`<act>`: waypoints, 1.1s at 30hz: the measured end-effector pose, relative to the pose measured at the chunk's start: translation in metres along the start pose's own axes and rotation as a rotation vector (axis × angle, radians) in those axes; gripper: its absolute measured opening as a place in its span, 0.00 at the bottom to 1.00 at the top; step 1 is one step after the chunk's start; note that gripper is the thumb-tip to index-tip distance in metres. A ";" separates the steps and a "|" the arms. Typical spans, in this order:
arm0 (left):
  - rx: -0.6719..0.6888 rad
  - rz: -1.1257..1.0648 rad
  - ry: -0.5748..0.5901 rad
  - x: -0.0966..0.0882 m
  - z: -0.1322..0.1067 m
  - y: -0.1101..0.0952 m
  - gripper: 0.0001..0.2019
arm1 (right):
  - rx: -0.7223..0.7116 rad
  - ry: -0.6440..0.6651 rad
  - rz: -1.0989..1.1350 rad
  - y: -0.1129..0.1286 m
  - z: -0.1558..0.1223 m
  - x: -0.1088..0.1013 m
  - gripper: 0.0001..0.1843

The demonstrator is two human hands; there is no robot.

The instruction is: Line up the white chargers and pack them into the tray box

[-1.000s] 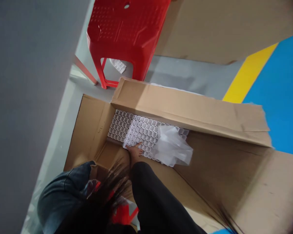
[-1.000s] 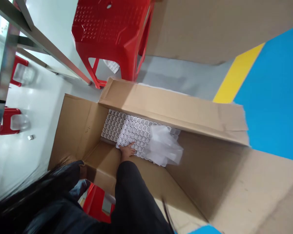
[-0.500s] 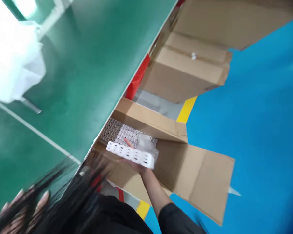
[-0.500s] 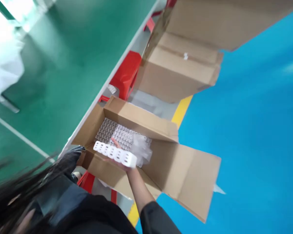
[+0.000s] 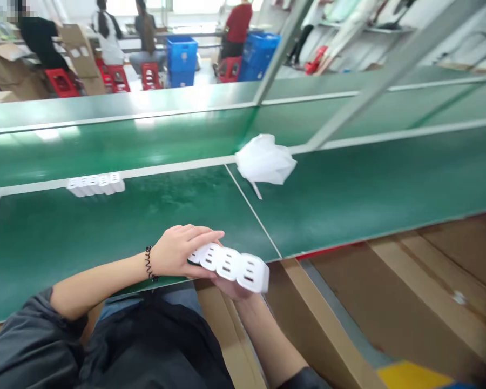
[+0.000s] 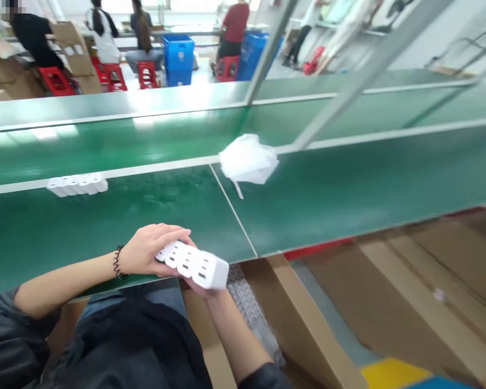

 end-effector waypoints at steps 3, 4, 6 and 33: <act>-0.218 0.007 -0.096 -0.035 -0.049 0.055 0.35 | 0.005 0.179 0.149 0.022 0.058 0.050 0.39; -0.296 0.007 -0.125 -0.048 -0.066 0.073 0.34 | 0.031 0.246 0.192 0.027 0.076 0.067 0.39; -0.451 0.013 -0.164 -0.073 -0.099 0.106 0.33 | 0.108 0.356 0.201 0.032 0.110 0.098 0.37; -0.657 0.545 0.036 -0.157 -0.202 0.216 0.30 | -0.060 0.022 -0.501 0.022 0.226 0.102 0.18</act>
Point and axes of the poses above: each hand's wrist, its own z-axis towards the middle knuckle, its own x-axis out of the palm, y = z × x, the point moved 9 cm from there along z, towards the middle knuckle, and after that the axes turned 3 degrees about y, right-handed, at the moved point
